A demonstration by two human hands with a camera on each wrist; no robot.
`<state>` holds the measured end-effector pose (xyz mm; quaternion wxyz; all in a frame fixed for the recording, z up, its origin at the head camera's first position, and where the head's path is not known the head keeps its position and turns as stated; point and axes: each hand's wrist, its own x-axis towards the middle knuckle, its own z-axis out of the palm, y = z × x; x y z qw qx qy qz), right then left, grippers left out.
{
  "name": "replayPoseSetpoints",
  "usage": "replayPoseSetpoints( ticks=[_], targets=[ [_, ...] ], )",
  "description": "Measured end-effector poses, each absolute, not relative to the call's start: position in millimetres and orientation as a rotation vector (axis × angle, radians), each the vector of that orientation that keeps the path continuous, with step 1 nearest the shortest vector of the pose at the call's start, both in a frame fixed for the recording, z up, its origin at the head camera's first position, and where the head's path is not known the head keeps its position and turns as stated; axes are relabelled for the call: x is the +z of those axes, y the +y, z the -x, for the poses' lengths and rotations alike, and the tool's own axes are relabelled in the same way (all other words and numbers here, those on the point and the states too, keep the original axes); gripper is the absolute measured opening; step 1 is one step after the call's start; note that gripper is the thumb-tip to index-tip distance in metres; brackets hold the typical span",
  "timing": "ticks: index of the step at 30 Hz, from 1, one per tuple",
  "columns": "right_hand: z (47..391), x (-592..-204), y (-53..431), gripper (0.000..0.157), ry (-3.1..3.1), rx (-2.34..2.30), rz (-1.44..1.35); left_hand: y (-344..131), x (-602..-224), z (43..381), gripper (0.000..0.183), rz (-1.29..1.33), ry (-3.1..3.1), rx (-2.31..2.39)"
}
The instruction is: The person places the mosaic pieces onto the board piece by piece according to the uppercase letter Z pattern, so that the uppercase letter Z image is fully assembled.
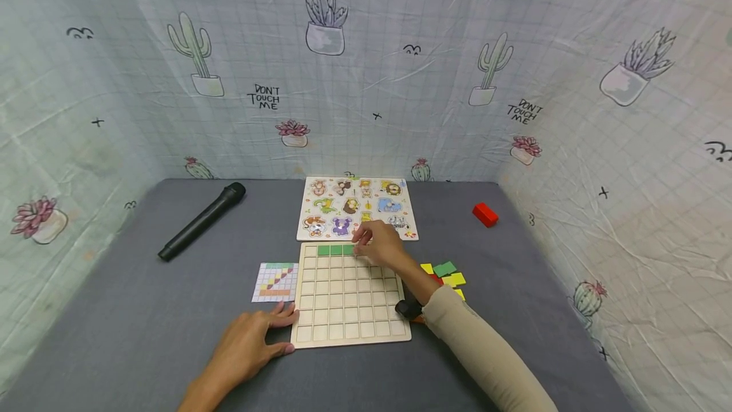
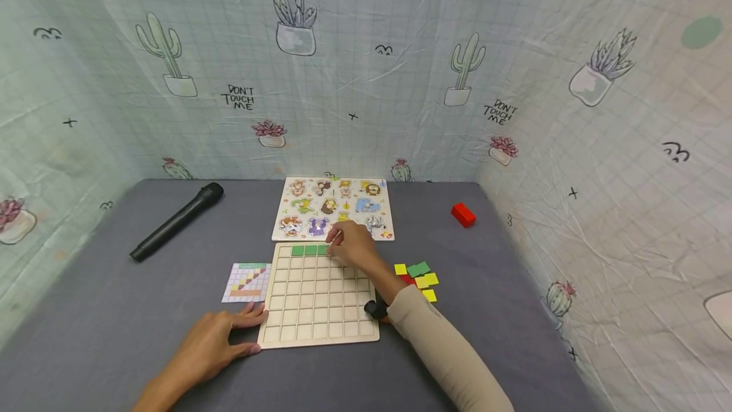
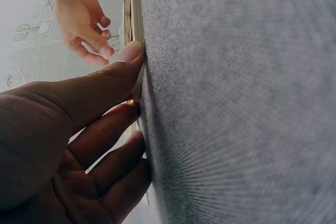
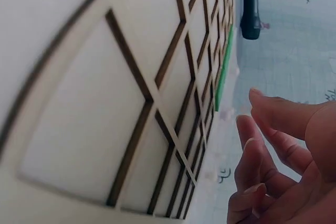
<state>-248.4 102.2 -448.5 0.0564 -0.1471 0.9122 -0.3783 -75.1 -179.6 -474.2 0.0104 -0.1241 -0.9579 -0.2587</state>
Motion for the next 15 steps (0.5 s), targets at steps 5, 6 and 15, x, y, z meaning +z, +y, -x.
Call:
replayPoseSetpoints(
  ticks=[5,6,15],
  targets=[
    [242.0,-442.2,111.8,0.012,2.777,-1.191,0.460,-179.8,-473.4,75.1,0.057,0.384,-2.990,-0.812],
    [241.0,-441.4,113.9,0.012,2.780,-1.198,0.459,-179.8,-473.3,75.2,0.057,0.383,-2.990,-0.814],
    [228.8,-440.1,137.8,0.012,2.778,-1.294,0.451,-179.7,-473.4,74.9,0.057,0.388,-2.995,-0.794]
  ],
)
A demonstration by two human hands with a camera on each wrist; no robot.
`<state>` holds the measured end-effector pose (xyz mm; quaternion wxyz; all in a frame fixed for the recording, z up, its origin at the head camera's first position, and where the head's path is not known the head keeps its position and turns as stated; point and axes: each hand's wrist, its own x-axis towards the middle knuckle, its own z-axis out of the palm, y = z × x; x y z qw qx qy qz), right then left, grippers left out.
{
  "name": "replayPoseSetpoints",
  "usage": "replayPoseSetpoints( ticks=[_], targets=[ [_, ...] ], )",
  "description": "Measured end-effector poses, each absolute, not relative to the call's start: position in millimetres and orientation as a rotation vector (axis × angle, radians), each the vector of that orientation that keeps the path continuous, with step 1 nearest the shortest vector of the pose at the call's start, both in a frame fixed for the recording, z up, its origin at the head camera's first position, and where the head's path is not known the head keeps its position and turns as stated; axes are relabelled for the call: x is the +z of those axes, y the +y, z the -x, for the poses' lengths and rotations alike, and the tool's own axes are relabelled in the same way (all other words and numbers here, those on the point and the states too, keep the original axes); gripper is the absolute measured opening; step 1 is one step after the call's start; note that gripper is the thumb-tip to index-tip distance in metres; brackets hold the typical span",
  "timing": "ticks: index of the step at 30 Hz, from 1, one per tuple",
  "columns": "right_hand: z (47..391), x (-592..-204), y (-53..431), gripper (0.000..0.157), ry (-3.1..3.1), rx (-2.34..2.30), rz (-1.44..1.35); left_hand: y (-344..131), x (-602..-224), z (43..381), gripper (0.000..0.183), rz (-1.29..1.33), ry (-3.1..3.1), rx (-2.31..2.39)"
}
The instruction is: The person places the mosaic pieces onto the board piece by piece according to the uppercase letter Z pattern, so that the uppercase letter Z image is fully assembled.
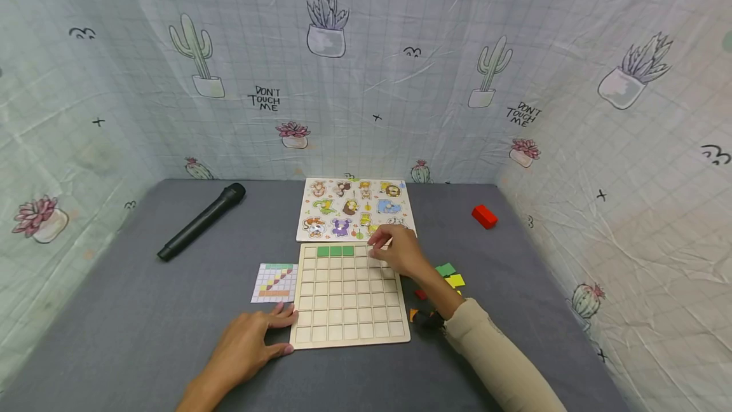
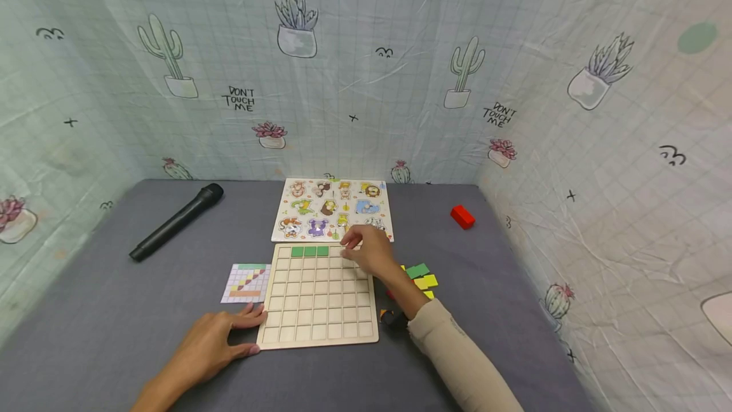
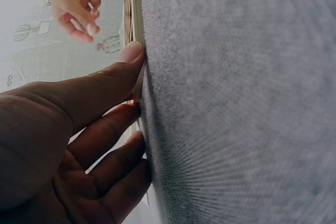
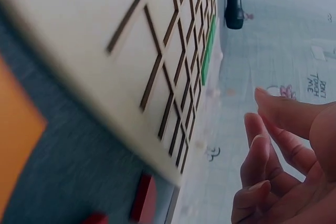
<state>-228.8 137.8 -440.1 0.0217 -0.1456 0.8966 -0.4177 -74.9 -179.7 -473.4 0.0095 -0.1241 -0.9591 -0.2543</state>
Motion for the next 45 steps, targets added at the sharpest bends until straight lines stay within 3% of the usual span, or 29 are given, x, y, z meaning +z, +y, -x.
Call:
replayPoseSetpoints(
  ticks=[28,45],
  targets=[
    [204.1,-448.1,243.2,0.022,2.825,-1.297,0.292,-180.4,-470.2,74.0,0.057,0.391,-2.992,-0.799],
    [201.0,-462.2,275.2,0.026,2.807,-1.100,0.294,-180.4,-471.9,73.9,0.057,0.389,-2.994,-0.800]
  ],
)
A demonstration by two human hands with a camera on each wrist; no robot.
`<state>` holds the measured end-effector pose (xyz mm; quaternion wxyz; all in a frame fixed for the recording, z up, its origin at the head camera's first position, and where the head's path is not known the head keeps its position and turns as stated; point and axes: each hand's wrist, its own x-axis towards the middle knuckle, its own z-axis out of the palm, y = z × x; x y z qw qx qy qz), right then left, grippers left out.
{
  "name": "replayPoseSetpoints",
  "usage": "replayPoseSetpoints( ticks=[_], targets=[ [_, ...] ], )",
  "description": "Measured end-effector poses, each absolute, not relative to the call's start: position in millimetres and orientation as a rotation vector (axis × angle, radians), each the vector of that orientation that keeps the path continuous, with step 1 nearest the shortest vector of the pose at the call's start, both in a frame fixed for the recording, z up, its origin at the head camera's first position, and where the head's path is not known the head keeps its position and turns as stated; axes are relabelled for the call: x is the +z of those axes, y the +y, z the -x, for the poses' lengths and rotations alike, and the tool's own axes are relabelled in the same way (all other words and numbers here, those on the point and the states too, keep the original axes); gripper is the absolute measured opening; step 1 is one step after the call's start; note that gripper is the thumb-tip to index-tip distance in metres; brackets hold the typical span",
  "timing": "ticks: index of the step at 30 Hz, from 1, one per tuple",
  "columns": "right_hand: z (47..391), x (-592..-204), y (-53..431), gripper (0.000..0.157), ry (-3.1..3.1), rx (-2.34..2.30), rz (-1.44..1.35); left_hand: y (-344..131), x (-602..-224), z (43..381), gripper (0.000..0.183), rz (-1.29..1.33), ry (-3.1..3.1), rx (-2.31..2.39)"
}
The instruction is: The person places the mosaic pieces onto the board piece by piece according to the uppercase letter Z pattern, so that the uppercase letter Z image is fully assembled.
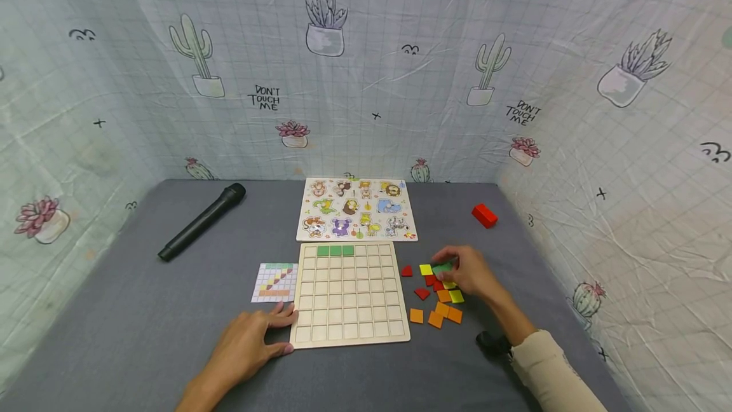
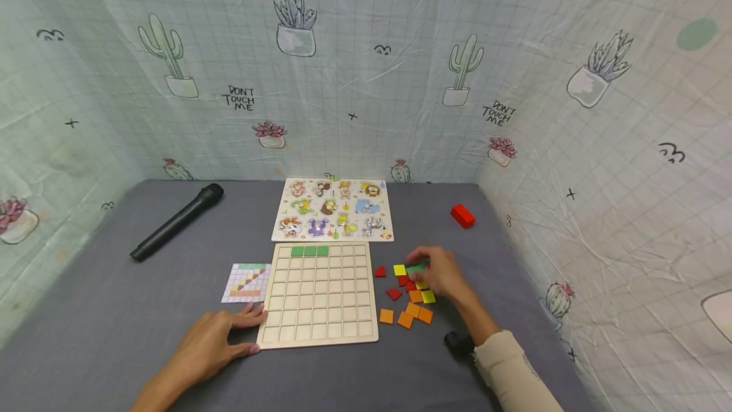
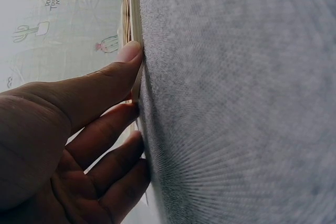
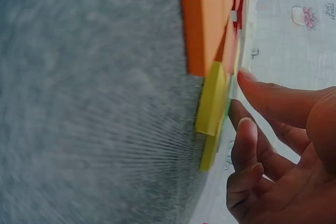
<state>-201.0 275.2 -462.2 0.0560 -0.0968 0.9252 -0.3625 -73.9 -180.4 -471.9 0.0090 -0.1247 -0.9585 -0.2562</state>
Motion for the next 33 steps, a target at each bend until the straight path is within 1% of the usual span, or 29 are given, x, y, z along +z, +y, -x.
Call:
replayPoseSetpoints(
  ticks=[10,14,24,33],
  targets=[
    [204.2,-461.9,270.7,0.016,2.851,-0.951,0.220,-180.5,-471.8,74.2,0.057,0.386,-2.999,-0.805],
    [205.2,-461.1,270.7,0.013,2.848,-0.957,0.239,-181.0,-472.0,74.4,0.058,0.396,-2.994,-0.804],
    [207.6,-455.6,272.2,0.013,2.815,-1.054,0.309,-180.5,-471.8,73.9,0.058,0.393,-3.007,-0.797],
    [212.2,-447.0,253.3,0.011,2.815,-1.094,0.372,-180.0,-471.5,74.2,0.058,0.374,-3.020,-0.809]
  ],
)
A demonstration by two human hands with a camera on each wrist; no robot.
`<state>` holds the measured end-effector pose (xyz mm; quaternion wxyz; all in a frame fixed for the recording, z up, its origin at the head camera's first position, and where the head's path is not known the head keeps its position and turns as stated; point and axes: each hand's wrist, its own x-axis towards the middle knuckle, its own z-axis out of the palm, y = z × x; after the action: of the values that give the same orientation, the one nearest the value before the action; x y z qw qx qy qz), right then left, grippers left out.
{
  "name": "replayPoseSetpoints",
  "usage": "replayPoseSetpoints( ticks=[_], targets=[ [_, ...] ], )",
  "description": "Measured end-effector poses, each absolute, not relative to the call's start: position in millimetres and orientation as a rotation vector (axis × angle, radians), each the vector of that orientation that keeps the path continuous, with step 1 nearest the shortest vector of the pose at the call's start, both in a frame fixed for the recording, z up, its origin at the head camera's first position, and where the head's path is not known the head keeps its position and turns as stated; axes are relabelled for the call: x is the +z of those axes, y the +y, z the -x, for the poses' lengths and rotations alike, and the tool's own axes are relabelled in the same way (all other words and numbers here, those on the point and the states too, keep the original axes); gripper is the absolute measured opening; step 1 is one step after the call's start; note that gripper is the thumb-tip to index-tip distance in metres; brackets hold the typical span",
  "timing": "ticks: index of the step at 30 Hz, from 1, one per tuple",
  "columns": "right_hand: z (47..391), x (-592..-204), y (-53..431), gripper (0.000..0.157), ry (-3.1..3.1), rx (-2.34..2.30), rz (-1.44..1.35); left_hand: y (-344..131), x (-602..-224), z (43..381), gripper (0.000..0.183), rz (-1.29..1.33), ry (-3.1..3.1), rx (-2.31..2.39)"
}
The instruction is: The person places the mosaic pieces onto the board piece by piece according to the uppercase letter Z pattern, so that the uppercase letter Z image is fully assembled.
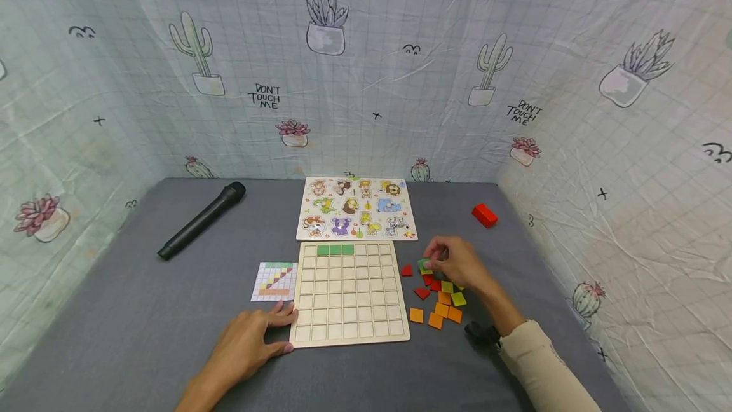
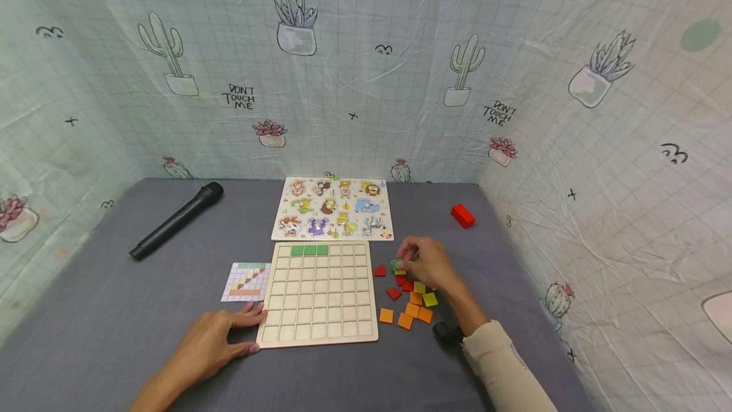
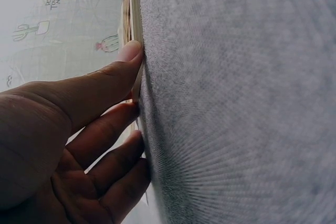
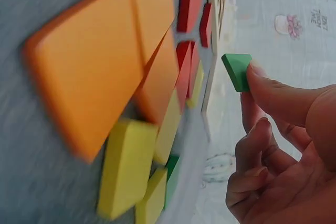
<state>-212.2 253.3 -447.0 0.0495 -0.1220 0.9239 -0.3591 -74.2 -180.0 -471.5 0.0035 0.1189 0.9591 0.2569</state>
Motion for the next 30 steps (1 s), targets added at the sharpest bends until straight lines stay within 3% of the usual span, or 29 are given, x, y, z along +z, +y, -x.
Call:
replayPoseSetpoints(
  ticks=[30],
  targets=[
    [239.5,-437.6,157.5,0.012,2.807,-1.150,0.501,-179.9,-473.7,74.1,0.057,-0.388,3.037,0.793]
  ],
)
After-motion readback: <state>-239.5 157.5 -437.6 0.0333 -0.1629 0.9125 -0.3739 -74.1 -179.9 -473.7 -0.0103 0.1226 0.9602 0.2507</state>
